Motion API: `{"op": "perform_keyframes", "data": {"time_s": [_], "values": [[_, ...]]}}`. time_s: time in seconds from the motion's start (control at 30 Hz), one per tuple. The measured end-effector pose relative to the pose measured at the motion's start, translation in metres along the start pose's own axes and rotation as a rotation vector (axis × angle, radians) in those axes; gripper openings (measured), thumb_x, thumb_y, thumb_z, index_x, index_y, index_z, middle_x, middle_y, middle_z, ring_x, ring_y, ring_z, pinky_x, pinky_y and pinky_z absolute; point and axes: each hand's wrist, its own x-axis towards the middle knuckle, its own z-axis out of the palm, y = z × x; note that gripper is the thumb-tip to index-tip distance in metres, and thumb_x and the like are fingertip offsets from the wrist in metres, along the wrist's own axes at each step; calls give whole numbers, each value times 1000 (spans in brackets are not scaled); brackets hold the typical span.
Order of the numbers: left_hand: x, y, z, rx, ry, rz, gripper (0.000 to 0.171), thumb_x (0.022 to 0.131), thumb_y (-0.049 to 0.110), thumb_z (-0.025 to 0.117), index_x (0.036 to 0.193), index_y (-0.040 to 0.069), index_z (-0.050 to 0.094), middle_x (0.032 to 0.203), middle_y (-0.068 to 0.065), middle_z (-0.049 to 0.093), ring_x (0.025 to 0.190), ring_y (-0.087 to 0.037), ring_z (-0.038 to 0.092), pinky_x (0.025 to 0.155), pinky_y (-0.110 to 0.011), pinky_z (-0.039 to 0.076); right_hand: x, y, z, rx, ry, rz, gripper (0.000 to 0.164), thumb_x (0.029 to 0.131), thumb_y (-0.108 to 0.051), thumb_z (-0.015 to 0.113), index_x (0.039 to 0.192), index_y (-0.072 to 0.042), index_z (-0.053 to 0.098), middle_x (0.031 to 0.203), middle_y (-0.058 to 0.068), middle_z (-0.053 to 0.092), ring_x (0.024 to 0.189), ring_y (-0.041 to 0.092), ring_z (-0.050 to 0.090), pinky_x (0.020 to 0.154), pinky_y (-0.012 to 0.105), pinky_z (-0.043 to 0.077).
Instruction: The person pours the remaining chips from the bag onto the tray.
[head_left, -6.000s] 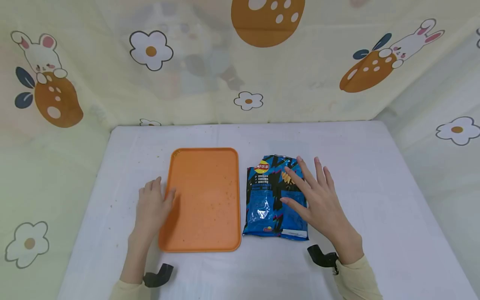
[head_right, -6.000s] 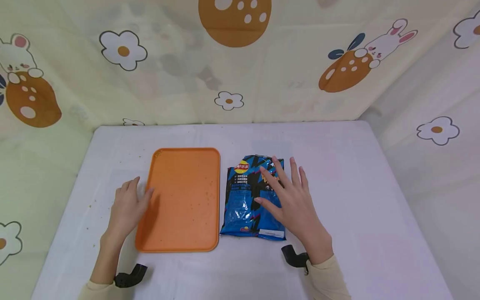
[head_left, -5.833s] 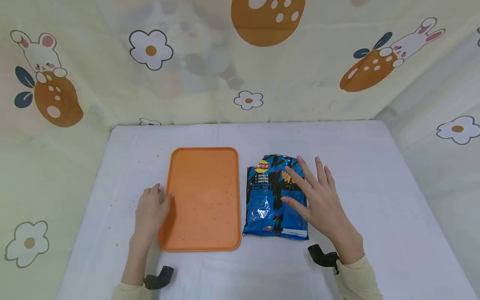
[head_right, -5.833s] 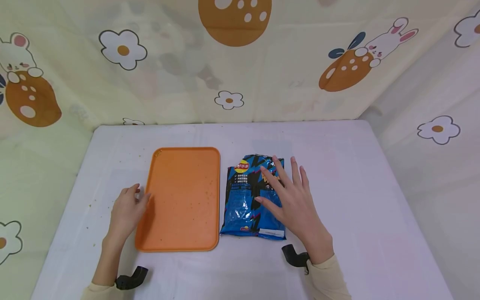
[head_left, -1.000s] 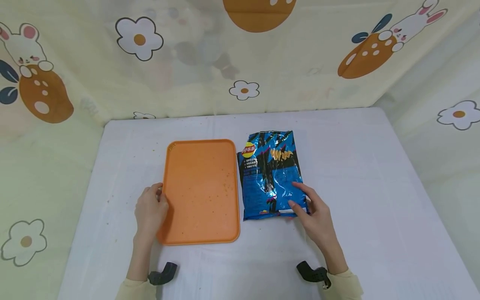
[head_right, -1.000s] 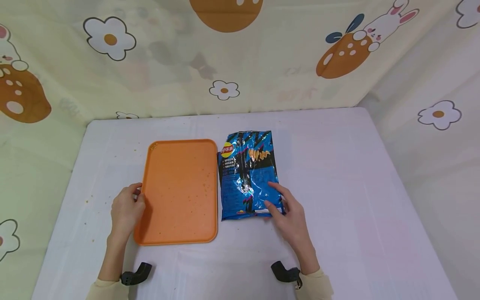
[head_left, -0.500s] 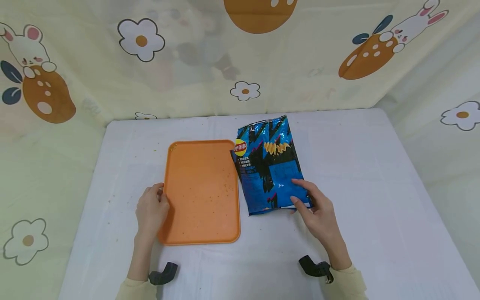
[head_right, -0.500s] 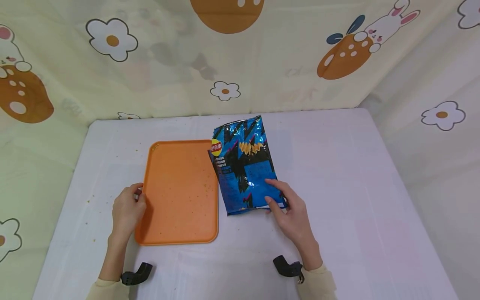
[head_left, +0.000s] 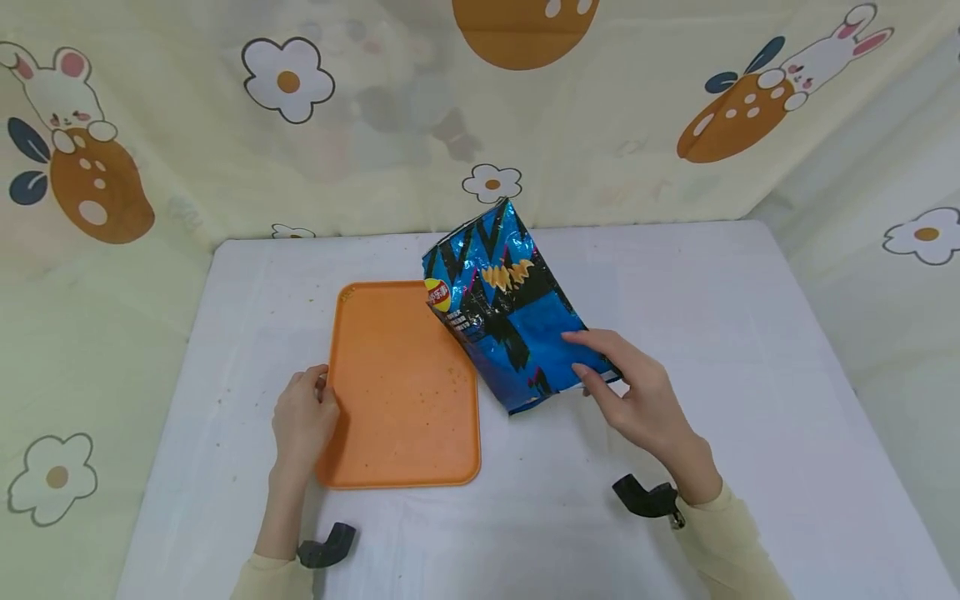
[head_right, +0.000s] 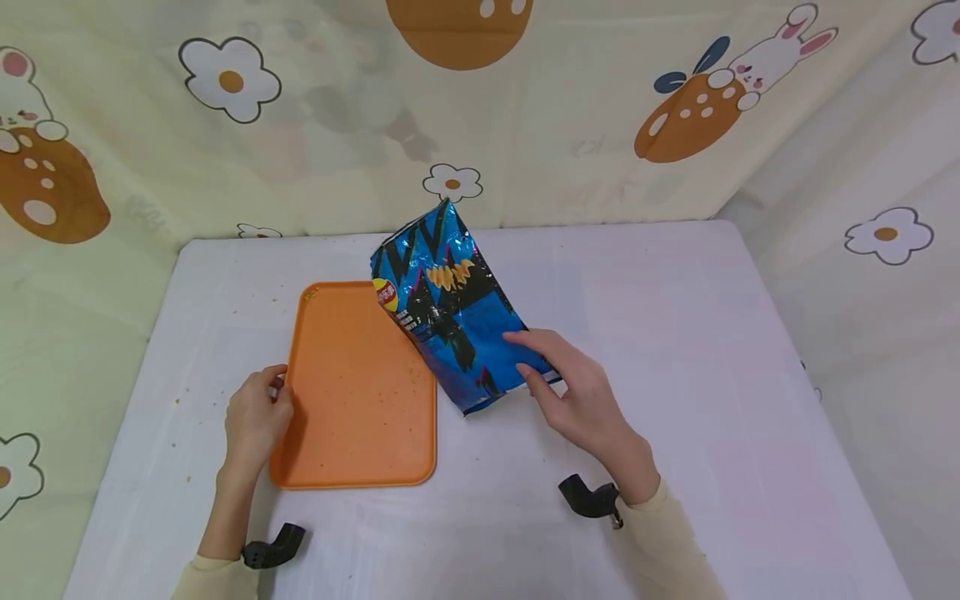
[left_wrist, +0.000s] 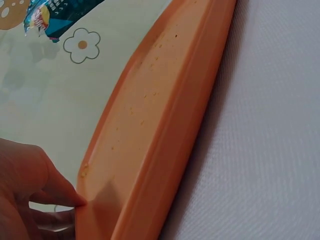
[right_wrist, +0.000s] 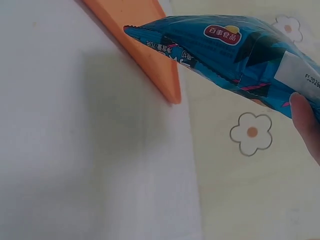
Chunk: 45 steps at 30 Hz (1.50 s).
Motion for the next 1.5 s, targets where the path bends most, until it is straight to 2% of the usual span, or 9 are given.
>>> {"op": "perform_keyframes", "data": {"time_s": [0.17, 0.3, 0.53, 0.73, 1.07, 1.33, 1.5], "values": [[1, 0, 0, 1, -5, -8, 34, 93, 6, 51, 126, -2, 59, 103, -19, 64, 83, -32, 61, 67, -47, 50, 18, -7, -4, -30, -55, -61, 56, 74, 15, 70, 127, -3, 62, 120, 11, 65, 66, 1, 63, 65, 13, 52], [1, 0, 0, 4, -6, -8, 35, 93, 6, 52, 126, -1, 59, 105, -19, 64, 86, -33, 62, 71, -50, 50, 27, -10, -5, -54, -78, -74, 52, 76, 14, 70, 124, -5, 65, 121, 11, 64, 67, 2, 61, 63, 12, 50], [2, -1, 0, 0, 4, -7, 35, 92, 5, 53, 125, -2, 60, 104, -19, 64, 85, -33, 62, 71, -50, 51, 44, -13, -7, -98, -143, -129, 47, 79, 8, 69, 124, -6, 66, 119, 11, 65, 80, 9, 58, 57, 13, 42], [2, -2, 0, 10, 12, -2, 33, 92, 6, 53, 123, -2, 61, 103, -19, 65, 83, -32, 62, 69, -49, 51, 58, -16, -11, -136, -211, -190, 46, 79, 6, 70, 122, -8, 67, 121, 12, 65, 93, 17, 66, 62, 15, 48], [4, -5, 1, 5, 17, 14, 31, 91, 5, 54, 119, -2, 63, 102, -18, 66, 80, -31, 63, 65, -47, 51, 74, -24, -14, -162, -336, -267, 48, 80, 3, 70, 126, -6, 63, 124, 12, 63, 101, 19, 62, 64, 17, 48], [4, -6, 1, 0, 22, 30, 30, 90, 4, 55, 117, -3, 64, 101, -19, 66, 78, -30, 62, 63, -46, 50, 85, -28, -14, -166, -380, -334, 43, 82, 2, 68, 125, -5, 64, 122, 12, 64, 105, 20, 63, 71, 23, 53], [4, -5, 0, -15, 1, 10, 30, 91, 4, 55, 120, -2, 63, 104, -18, 66, 81, -30, 62, 65, -45, 50, 92, -32, -15, -171, -399, -366, 42, 83, 3, 67, 124, -4, 64, 121, 12, 64, 103, 20, 63, 72, 25, 54]]}}
